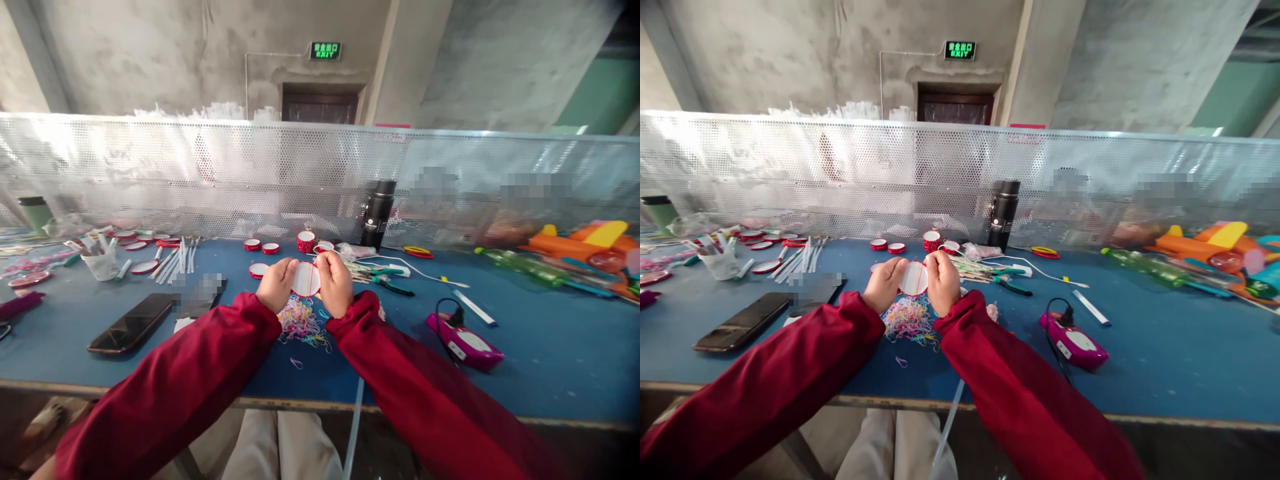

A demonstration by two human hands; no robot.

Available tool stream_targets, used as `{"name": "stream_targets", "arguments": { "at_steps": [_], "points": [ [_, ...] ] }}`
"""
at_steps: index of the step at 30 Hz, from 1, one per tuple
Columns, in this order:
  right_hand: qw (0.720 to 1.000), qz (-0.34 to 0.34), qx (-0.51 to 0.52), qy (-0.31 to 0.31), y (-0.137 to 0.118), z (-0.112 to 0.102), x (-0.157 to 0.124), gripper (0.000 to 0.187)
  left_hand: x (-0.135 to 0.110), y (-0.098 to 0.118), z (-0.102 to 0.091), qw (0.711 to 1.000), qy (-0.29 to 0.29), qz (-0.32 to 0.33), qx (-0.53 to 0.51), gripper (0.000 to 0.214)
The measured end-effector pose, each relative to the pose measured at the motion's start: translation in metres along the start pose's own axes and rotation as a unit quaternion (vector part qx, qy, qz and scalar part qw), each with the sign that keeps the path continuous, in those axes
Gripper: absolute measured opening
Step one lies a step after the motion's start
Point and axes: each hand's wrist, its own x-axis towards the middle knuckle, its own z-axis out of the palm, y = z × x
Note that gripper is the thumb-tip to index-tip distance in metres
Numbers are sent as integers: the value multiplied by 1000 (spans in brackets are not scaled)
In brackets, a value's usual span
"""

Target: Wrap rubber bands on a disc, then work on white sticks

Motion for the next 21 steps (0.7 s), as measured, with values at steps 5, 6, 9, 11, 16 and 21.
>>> {"name": "stream_targets", "arguments": {
  "at_steps": [5, 6, 9, 11, 16, 21],
  "points": [
    [1000, -8, 8, 10, -1, 1, 0, 24, 1, 1, -1, 1000, -2, -8, -7, 42],
    [1000, -7, 14, 6, -2, 1, 0, 25, 1, 2, -1, 1000, -2, -9, -8, 42],
    [1000, 12, 21, -8, -5, 0, 0, 29, 1, 4, -2, 1000, 0, -8, -1, 40],
    [999, 26, 19, -6, -6, 0, -1, 30, 1, 4, -3, 1000, 0, -2, 4, 39],
    [1000, 25, 14, 2, -6, 0, 0, 30, 0, 6, -2, 1000, 5, 1, 8, 39],
    [1000, 9, -3, 12, -4, -1, 1, 27, 0, 7, -2, 1000, 5, 1, 17, 36]
  ]
}}
